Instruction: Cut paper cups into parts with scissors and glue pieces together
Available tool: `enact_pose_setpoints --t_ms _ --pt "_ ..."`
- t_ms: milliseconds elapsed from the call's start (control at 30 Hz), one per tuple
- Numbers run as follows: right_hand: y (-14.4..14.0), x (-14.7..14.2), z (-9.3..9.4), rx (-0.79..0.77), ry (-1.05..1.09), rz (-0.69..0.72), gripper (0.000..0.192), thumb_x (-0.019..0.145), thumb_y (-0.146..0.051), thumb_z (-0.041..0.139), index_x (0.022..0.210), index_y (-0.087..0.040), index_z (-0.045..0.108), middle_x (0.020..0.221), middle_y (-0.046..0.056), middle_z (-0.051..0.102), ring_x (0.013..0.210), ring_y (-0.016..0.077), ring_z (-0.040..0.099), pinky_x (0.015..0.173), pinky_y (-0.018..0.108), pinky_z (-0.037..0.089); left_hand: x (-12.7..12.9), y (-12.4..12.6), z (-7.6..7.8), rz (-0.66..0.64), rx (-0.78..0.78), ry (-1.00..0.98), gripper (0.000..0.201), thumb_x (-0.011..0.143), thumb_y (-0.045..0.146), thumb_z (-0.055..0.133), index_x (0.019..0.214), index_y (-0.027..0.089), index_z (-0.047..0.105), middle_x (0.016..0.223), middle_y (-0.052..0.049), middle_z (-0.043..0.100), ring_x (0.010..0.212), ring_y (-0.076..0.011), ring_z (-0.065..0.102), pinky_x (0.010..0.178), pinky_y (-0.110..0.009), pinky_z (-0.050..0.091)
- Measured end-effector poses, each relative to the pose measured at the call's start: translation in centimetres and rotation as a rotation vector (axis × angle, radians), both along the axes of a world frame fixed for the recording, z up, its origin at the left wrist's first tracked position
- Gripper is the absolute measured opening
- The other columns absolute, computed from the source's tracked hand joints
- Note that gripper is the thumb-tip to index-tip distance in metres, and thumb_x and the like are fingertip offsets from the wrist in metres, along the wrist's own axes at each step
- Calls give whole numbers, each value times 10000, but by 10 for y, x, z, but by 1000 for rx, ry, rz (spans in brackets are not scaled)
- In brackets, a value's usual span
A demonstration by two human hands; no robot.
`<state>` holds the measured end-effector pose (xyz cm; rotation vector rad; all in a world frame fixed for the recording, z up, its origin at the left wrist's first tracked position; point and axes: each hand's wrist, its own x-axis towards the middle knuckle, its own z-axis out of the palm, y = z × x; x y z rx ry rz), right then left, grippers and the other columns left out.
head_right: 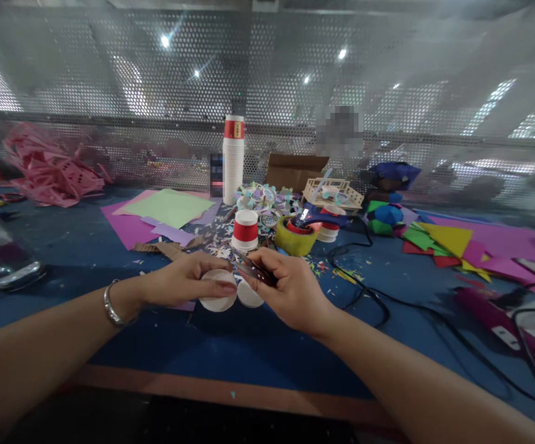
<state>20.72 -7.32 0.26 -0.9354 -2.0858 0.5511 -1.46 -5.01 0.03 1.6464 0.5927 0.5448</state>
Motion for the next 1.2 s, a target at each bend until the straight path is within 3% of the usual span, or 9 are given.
enact_pose_setpoints --t_ms 167,300,433,533,667,867,1200 --pt "6 3 0 41 -20 -101 195 961 -352 596 861 -187 626 697 -5 592 613 125 522 563 247 433 -4 0 5 20 -66 44 255 872 395 722 830 152 656 645 23 603 504 -71 520 444 -175 401" --pt "15 5 -5 -28 15 -153 200 945 -382 627 965 -184 641 824 40 692 718 164 624 631 271 498 -3 1 2 103 -41 63 296 890 457 692 864 167 640 691 8 646 471 -77 550 422 -190 403" --pt "16 8 -6 -98 -52 -158 341 936 -467 648 1131 -188 625 850 37 722 708 172 648 609 272 492 -1 3 -3 206 313 29 267 929 384 646 776 166 638 664 15 595 583 -92 541 530 -218 423" --pt "10 7 -3 -65 -123 -122 376 969 -522 580 1134 -188 626 857 40 720 685 162 633 575 261 455 -1 4 -3 277 624 31 243 936 280 630 717 175 637 665 9 582 663 -110 527 637 -254 433" --pt "2 4 1 28 -190 -103 365 976 -532 556 1062 -185 631 745 10 672 585 134 561 544 253 413 -3 6 -2 318 805 39 182 938 257 647 772 192 683 725 -10 627 731 -133 554 699 -283 439" --pt "-2 3 1 85 -227 -75 331 971 -499 575 1011 -176 636 705 -4 629 553 117 518 539 246 396 -4 4 -2 292 880 23 128 930 202 651 807 197 684 772 -22 652 786 -150 570 740 -296 445" --pt "-3 4 0 108 -216 -39 306 978 -479 573 905 -188 634 643 -31 558 515 92 429 502 230 347 -2 -1 -3 295 830 38 382 953 294 620 597 202 515 693 -25 619 711 -149 546 689 -317 437"
